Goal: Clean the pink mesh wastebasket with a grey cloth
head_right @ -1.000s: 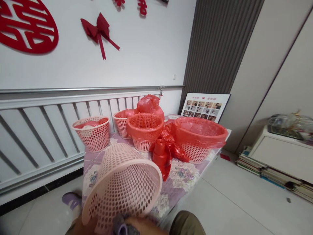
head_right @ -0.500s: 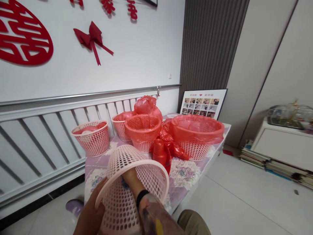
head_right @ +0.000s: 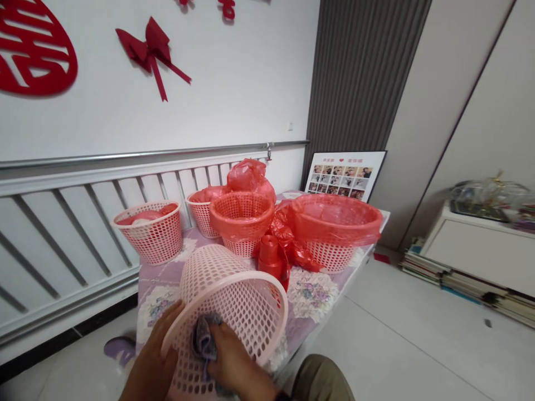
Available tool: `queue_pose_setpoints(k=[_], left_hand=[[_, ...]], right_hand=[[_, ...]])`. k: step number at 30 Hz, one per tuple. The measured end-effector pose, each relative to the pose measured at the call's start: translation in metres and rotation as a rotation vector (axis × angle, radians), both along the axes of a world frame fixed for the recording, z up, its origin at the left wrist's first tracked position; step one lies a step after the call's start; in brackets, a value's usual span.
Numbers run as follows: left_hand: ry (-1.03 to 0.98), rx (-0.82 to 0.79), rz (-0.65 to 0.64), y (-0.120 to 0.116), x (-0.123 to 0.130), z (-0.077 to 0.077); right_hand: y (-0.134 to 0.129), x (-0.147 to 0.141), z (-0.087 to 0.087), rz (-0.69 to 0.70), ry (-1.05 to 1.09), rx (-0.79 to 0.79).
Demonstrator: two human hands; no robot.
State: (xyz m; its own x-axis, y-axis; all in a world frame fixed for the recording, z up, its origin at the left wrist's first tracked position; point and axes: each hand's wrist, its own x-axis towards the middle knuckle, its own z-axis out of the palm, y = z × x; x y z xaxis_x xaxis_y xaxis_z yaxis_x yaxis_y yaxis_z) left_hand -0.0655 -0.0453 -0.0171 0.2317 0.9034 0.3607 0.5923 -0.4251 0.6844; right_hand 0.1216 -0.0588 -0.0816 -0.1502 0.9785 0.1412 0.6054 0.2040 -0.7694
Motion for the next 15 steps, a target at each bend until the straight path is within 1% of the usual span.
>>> queue_pose_setpoints(k=[2,5,6,8,9,11,13,14,15], left_hand=[[-0.015,0.0,0.003,-0.001,0.002,0.004],[-0.064,0.001,0.005,-0.001,0.003,0.011],[-0.091,-0.007,0.009,-0.002,0.003,0.012],[-0.172,-0.077,-0.004,-0.004,0.003,0.009],[-0.232,-0.129,-0.019,-0.007,0.004,0.004],[-0.357,-0.204,-0.025,-0.014,0.008,-0.014],[-0.426,-0.206,0.021,-0.024,0.017,-0.04],[-0.411,-0.206,0.059,-0.03,0.023,-0.053],[-0.389,-0.239,0.085,-0.035,0.029,-0.065]], right_hand=[[-0.027,0.008,-0.005,0.051,0.034,-0.057],[-0.053,0.023,-0.016,0.086,0.167,-0.235],[-0.059,0.029,-0.02,0.084,0.233,-0.267],[-0.068,0.042,-0.024,0.062,0.349,-0.26],[-0.072,0.048,-0.024,0.037,0.398,-0.242],[-0.078,0.061,-0.02,-0.061,0.488,-0.209],[-0.079,0.071,-0.012,-0.204,0.599,-0.173],[-0.078,0.074,-0.008,-0.27,0.641,-0.153],[-0.075,0.076,-0.005,-0.319,0.665,-0.133]])
